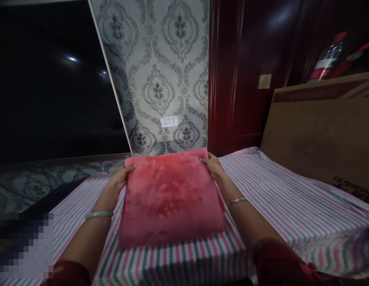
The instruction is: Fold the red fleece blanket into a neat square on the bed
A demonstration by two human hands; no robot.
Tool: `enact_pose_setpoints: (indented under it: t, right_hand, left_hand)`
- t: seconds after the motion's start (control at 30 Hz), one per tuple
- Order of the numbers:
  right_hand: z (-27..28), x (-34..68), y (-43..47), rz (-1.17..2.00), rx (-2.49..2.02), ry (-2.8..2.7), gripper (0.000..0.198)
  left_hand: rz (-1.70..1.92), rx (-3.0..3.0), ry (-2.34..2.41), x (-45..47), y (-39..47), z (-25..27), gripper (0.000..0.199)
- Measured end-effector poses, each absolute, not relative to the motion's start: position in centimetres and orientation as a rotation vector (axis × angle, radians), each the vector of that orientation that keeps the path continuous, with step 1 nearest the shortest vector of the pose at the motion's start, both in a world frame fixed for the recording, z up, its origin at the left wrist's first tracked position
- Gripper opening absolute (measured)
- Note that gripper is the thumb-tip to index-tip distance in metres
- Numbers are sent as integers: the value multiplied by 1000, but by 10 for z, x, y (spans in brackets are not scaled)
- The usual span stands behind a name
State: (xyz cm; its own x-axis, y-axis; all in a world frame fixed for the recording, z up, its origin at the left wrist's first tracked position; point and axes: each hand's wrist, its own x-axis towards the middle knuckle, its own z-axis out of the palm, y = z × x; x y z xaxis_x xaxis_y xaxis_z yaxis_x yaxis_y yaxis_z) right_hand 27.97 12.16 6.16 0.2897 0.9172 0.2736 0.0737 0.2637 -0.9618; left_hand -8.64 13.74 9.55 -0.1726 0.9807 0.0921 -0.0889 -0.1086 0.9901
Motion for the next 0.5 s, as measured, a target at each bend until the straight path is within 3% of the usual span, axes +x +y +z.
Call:
enact_pose_setpoints:
  t: [0.17, 0.27, 0.5]
  right_hand:
    - [128, 289, 118, 382, -951, -1207, 75]
    - [130, 291, 101, 200, -937, -1300, 80]
    - [36, 302, 53, 236, -1127, -1521, 35]
  left_hand:
    - [1772, 1444, 954, -90, 130, 160, 63]
    - [1765, 1730, 970, -95, 116, 166, 74]
    - [1373, 1888, 1337, -104, 60, 71, 50]
